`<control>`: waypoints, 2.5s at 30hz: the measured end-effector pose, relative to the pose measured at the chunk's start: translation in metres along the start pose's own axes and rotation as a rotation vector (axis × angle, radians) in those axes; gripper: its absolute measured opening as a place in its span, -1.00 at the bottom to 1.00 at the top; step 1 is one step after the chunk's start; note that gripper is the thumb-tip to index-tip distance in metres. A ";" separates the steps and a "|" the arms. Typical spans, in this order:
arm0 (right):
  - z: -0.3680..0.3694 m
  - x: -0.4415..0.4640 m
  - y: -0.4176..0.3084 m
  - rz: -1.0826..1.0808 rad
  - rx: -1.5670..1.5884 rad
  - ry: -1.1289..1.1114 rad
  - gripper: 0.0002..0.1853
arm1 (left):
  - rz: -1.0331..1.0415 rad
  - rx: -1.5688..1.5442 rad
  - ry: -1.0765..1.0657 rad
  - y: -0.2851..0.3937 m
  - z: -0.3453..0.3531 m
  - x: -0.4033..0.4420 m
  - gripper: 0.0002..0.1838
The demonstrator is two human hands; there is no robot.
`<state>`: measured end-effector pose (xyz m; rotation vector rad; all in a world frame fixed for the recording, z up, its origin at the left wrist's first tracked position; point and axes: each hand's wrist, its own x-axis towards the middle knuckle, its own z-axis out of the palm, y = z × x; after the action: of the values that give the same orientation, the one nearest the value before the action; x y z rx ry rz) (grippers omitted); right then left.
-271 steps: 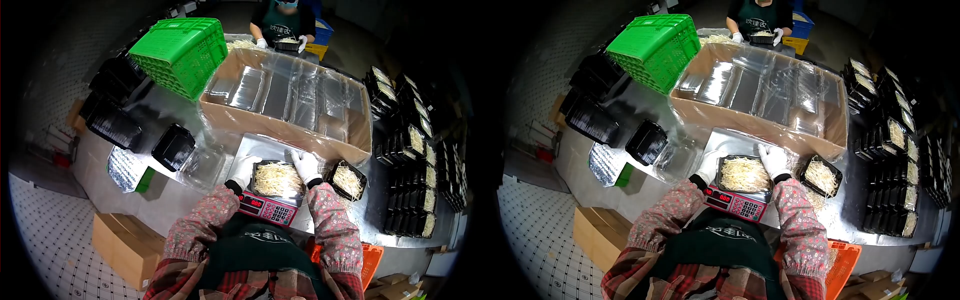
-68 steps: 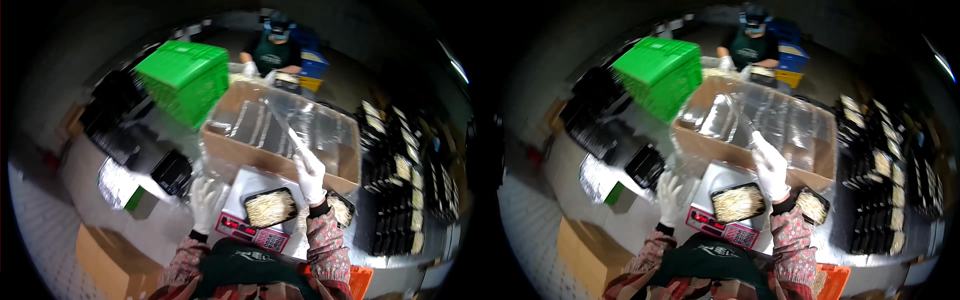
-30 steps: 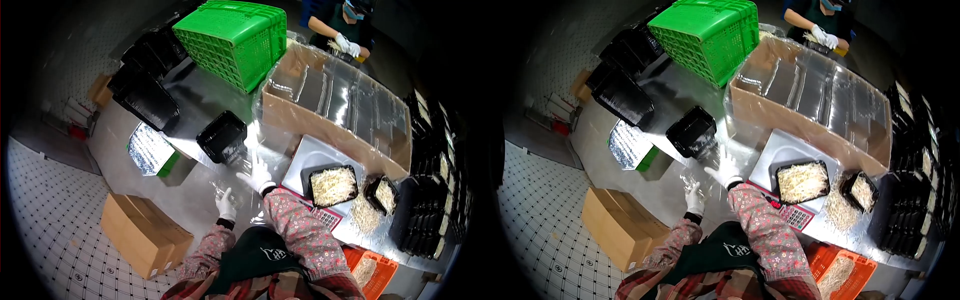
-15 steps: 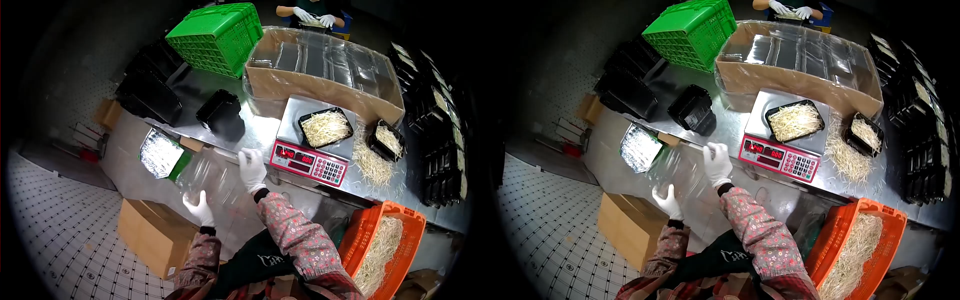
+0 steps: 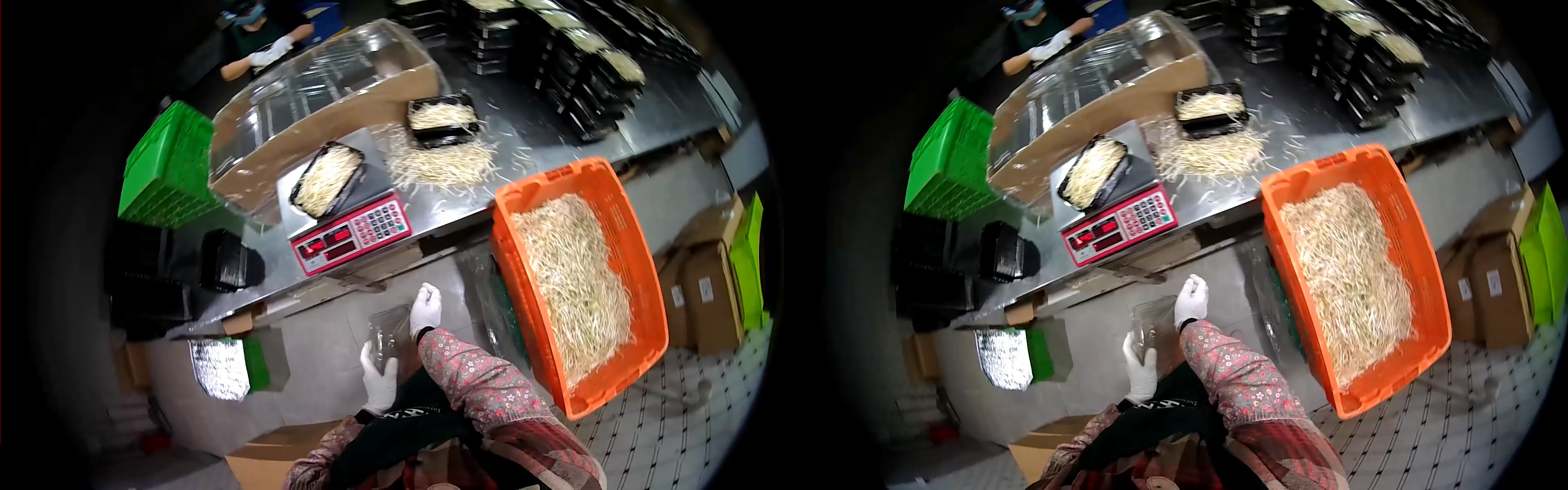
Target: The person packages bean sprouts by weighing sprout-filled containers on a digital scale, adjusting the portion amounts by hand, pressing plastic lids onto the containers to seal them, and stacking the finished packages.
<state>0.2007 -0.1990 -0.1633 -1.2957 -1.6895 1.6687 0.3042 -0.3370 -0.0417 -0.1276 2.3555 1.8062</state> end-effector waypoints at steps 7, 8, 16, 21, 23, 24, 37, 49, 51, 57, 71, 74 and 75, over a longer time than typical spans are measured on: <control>-0.064 0.024 0.036 0.246 0.165 -0.186 -0.50 | -0.090 0.087 -0.200 -0.031 0.002 0.076 -0.33; -0.089 0.026 0.012 0.185 -0.028 -0.264 -0.36 | -0.263 -0.019 -0.169 -0.044 -0.013 0.092 -0.37; -0.145 0.011 0.021 0.859 0.428 -0.841 -0.52 | -0.692 0.006 -0.382 -0.041 -0.031 0.122 -0.35; -0.151 0.043 0.019 0.735 0.166 -0.865 -0.52 | -0.813 0.051 -0.463 -0.052 -0.039 0.128 -0.29; -0.150 0.060 0.025 0.667 0.069 -0.876 -0.50 | -0.880 -0.061 -0.439 -0.060 -0.049 0.138 -0.33; -0.143 0.063 0.027 0.536 -0.072 -0.757 -0.45 | -0.868 -0.116 -0.514 -0.066 -0.059 0.148 -0.35; -0.042 0.280 -0.003 0.511 0.332 -0.416 -0.41 | -0.780 0.158 -0.418 -0.093 -0.140 0.144 -0.52; -0.019 0.156 0.050 -0.129 -0.560 -0.952 -0.49 | -0.583 -0.138 -0.595 -0.004 -0.109 0.195 -0.53; -0.023 0.139 -0.023 -0.123 -0.672 -1.389 -0.45 | -0.485 -0.059 -0.780 0.047 -0.105 0.214 -0.53; 0.043 0.191 -0.337 -0.255 -0.355 -1.207 -0.70 | -0.366 -0.101 -0.860 0.117 -0.095 0.246 -0.59; 0.276 0.470 -0.422 -0.657 -1.001 -1.312 0.03 | -0.107 -0.465 -0.218 0.186 -0.045 0.254 -0.58; 0.278 0.464 -0.440 -1.039 -1.027 -1.334 0.06 | -0.140 -0.508 -0.148 0.191 -0.031 0.252 -0.58; 0.262 0.434 -0.466 -1.107 -1.062 -1.267 0.05 | -0.141 -0.512 -0.131 0.194 -0.027 0.253 -0.58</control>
<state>-0.3640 0.0977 0.0966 0.8766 -3.2244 0.7026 0.0210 -0.3029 0.1020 -0.2246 1.7076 2.2220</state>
